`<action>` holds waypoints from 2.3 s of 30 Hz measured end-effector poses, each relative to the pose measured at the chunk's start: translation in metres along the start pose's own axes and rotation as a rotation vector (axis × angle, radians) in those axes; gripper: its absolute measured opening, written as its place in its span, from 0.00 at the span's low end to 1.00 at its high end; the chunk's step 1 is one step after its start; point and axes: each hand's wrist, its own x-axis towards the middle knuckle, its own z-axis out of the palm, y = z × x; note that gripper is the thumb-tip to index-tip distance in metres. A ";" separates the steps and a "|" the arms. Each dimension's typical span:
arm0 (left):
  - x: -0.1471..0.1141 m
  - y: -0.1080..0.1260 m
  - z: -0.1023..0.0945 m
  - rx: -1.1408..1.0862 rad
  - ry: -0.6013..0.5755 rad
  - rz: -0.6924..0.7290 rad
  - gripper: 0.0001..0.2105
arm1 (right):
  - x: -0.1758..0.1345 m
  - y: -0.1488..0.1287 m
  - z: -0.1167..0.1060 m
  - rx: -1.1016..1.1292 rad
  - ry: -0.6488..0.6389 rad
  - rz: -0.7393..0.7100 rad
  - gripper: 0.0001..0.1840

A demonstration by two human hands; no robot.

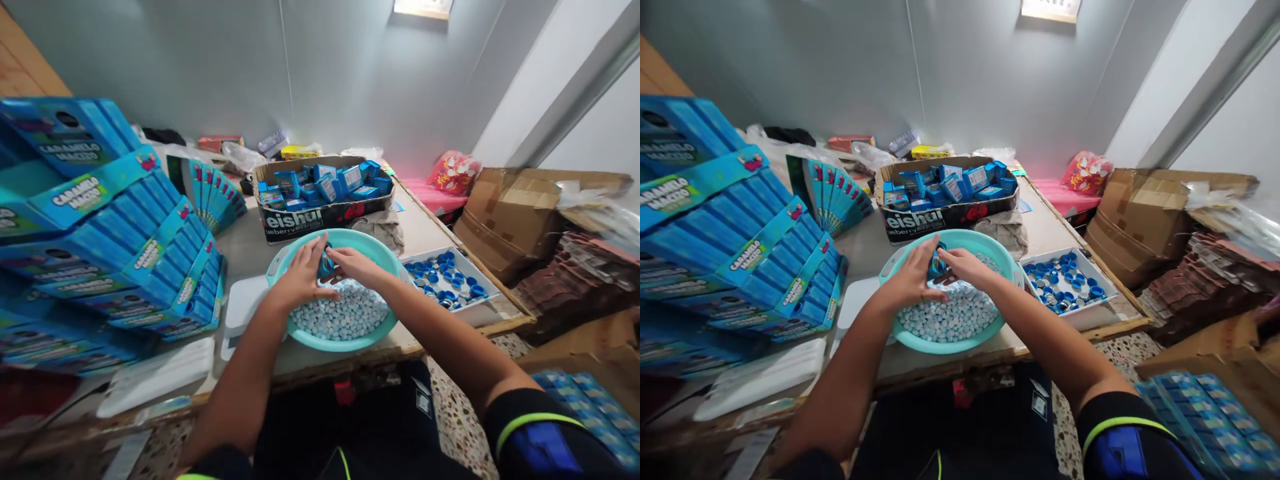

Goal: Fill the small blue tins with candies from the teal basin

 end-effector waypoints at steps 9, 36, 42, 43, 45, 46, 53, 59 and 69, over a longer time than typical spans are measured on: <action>0.023 -0.042 -0.028 -0.412 0.270 -0.266 0.45 | 0.017 -0.012 -0.021 -1.204 0.054 0.106 0.40; 0.023 -0.039 -0.019 -0.237 0.127 -0.181 0.29 | 0.009 -0.010 -0.022 -1.003 -0.172 -0.095 0.21; 0.024 -0.028 -0.021 -0.138 0.111 -0.184 0.29 | -0.008 -0.018 -0.026 -0.621 -0.086 -0.213 0.09; 0.024 -0.027 -0.020 -0.134 0.112 -0.187 0.29 | -0.009 -0.019 -0.026 -0.533 -0.062 -0.206 0.10; 0.023 -0.026 -0.020 -0.140 0.098 -0.186 0.29 | -0.011 -0.020 -0.025 -0.349 0.015 -0.196 0.11; 0.022 -0.026 -0.020 -0.146 0.083 -0.178 0.29 | -0.010 -0.020 -0.024 -0.264 0.061 -0.196 0.12; 0.014 -0.016 -0.020 -0.144 0.054 -0.036 0.22 | -0.004 -0.027 -0.014 0.225 0.266 -0.321 0.13; 0.012 -0.015 -0.020 -0.191 -0.020 0.000 0.23 | 0.007 -0.029 -0.008 0.430 0.324 -0.294 0.16; 0.012 -0.031 -0.019 -0.223 -0.069 0.000 0.27 | 0.043 -0.056 0.009 0.666 0.532 -0.362 0.15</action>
